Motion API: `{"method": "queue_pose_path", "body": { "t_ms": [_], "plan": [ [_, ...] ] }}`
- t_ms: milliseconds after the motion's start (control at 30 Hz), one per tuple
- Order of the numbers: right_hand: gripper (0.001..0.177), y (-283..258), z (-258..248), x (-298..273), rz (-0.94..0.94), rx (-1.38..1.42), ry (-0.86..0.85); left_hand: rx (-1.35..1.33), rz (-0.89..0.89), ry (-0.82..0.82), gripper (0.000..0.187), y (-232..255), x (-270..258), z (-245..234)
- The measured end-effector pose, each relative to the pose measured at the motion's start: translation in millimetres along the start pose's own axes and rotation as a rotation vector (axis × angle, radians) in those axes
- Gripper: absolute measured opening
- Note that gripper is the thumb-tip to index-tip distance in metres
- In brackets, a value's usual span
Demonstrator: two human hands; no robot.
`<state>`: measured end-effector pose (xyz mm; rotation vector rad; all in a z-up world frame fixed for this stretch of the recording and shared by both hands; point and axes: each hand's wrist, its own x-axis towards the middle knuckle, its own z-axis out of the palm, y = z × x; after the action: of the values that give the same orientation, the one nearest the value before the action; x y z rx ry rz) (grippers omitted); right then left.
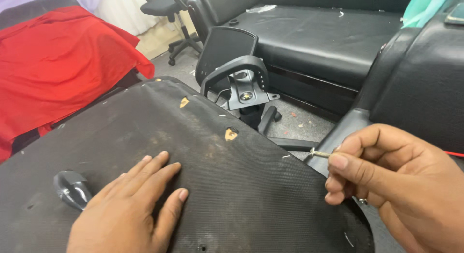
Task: The person uses a screwdriver to tighten screws into a black plastic bracket attached to a dark fabric-covered furniture panel. The person repeatedly positions the screwdriver, turns it to secure the screws, and moves to the next screw along the bracket.
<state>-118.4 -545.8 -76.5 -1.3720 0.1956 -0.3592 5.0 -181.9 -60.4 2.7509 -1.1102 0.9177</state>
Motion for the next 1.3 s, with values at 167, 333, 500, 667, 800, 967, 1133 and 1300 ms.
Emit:
{"method": "queue_pose_path", "body": {
  "t_ms": [167, 333, 500, 667, 800, 967, 1133, 1300],
  "plan": [
    [0.017, 10.0, -19.9, -1.4, 0.08, -0.082, 0.208, 0.014, 0.008, -0.034, 0.047, -13.4, -8.8, -0.6],
    [0.017, 35.8, -42.3, 10.1, 0.184, -0.265, 0.274, 0.014, 0.003, -0.044, 0.046, -15.4, -11.1, -4.0],
    [0.019, 60.9, -58.9, 23.1, 0.34, -0.643, 0.306, 0.015, 0.013, -0.038, 0.046, -14.1, -7.1, -4.7],
    [0.021, 87.3, -80.1, 36.7, 0.562, -1.188, 0.232, 0.013, 0.023, -0.024, 0.046, -9.0, -3.3, -5.0],
    [0.024, 117.6, -102.4, 44.0, 0.398, -1.417, 0.152, -0.003, 0.011, 0.002, 0.045, -6.0, -2.2, -5.1],
    [0.025, 144.6, -126.8, 48.5, 0.333, -1.478, 0.121, -0.09, -0.023, 0.05, 0.035, -2.5, -3.5, -7.8],
    [0.025, 151.7, -138.3, 58.1, 0.309, -1.573, 0.007, 0.013, -0.086, 0.188, 0.023, -11.0, -10.7, -13.4],
    [0.025, 129.2, -123.2, 76.9, 0.405, -1.547, 0.019, 0.044, -0.44, 0.088, 0.047, -20.1, -10.9, -15.3]
  ]
}}
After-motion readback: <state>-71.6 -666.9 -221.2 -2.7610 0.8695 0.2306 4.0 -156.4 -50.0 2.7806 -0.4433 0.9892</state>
